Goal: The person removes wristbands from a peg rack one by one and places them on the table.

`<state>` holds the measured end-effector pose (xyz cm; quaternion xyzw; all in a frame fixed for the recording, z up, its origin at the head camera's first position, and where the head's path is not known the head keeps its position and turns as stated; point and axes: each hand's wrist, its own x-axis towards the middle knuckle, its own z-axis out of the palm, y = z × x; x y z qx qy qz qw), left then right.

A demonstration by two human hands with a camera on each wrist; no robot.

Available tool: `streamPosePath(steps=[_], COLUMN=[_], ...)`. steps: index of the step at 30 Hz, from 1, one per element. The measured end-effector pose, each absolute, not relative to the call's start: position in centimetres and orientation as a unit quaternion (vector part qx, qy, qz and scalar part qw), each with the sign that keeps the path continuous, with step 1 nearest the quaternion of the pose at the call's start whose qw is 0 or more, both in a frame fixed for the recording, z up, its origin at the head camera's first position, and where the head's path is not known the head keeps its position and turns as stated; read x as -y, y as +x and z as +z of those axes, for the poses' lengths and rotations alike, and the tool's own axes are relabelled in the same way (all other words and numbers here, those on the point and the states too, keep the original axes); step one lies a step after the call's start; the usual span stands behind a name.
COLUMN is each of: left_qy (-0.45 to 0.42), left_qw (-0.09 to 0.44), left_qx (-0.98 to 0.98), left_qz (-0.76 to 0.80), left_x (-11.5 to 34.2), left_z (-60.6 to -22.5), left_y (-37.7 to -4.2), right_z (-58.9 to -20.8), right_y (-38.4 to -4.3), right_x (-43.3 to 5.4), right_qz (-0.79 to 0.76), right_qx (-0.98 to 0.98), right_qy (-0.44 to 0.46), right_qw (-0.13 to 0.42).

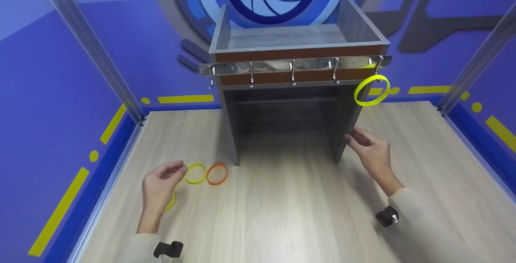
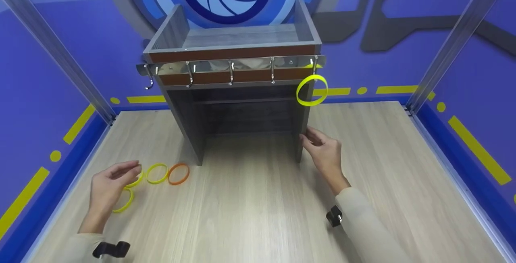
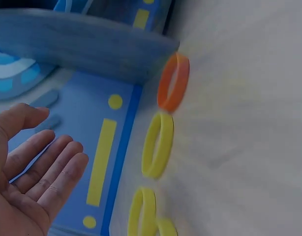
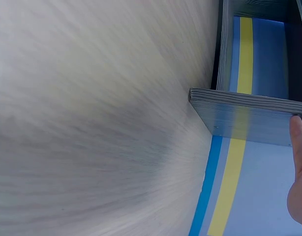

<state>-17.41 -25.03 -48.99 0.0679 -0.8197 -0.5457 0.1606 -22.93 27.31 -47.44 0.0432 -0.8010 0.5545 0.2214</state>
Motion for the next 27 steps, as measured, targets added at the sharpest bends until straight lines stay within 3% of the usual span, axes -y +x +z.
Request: streamPosePath(steps=[10, 27], left_qy=[-0.031, -0.127], left_qw=[0.180, 0.140], left_qx=[0.777, 0.720], left_qz=[-0.603, -0.668], left_x=[18.5, 9.9], left_z=[-47.3, -44.7], left_y=[-20.0, -22.3], right_z=[-47.6, -47.4], right_y=[-23.1, -22.9], right_x=[-27.4, -27.3], right_qz=[0.575, 0.560], right_qx=[0.788, 0.796], right_qy=[0.052, 0.057], right_qw=[0.215, 0.222])
